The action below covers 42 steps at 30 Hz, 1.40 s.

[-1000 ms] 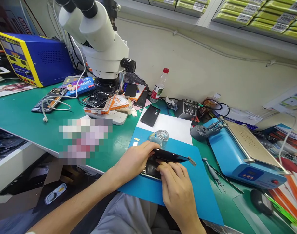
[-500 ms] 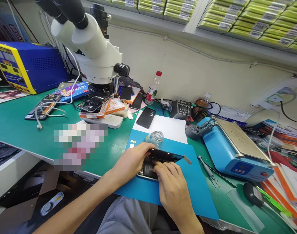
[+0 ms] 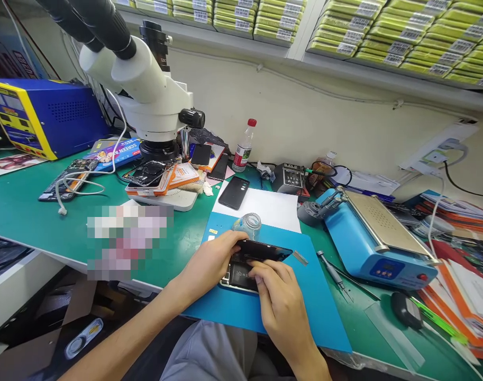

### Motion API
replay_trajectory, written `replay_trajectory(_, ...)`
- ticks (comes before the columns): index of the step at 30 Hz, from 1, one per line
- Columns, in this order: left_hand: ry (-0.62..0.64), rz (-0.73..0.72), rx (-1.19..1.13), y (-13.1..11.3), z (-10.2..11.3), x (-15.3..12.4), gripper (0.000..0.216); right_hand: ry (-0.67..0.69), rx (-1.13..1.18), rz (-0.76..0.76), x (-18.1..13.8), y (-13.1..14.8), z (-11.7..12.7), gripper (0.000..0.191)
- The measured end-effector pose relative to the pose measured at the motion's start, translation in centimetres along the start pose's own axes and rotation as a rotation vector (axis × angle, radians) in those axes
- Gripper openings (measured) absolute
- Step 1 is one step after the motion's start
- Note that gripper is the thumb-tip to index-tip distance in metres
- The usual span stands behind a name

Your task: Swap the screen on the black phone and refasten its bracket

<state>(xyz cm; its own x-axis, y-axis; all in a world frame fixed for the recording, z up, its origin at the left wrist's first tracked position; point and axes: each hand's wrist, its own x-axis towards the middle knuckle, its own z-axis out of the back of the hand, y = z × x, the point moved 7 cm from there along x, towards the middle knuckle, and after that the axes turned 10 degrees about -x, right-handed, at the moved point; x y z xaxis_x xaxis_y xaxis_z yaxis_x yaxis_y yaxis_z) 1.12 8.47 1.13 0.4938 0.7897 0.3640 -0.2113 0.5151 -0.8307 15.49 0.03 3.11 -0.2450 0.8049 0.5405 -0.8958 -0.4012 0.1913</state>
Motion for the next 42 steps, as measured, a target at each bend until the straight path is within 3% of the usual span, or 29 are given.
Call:
replay_trajectory(22,0.003,0.002,-0.047,0.4,-0.2,0.3,0.044,0.038,-0.221,0.213,0.5,1.9,-1.4,0.035)
replay_trajectory(32,-0.006,0.012,-0.017,0.3,-0.1,0.4,0.042,-0.001,-0.056,0.065,0.2,0.9,-0.5,0.025)
replay_trajectory(42,-0.031,0.055,-0.007,0.3,0.1,0.2,0.038,0.023,0.008,0.009,0.0,0.3,-0.6,0.023)
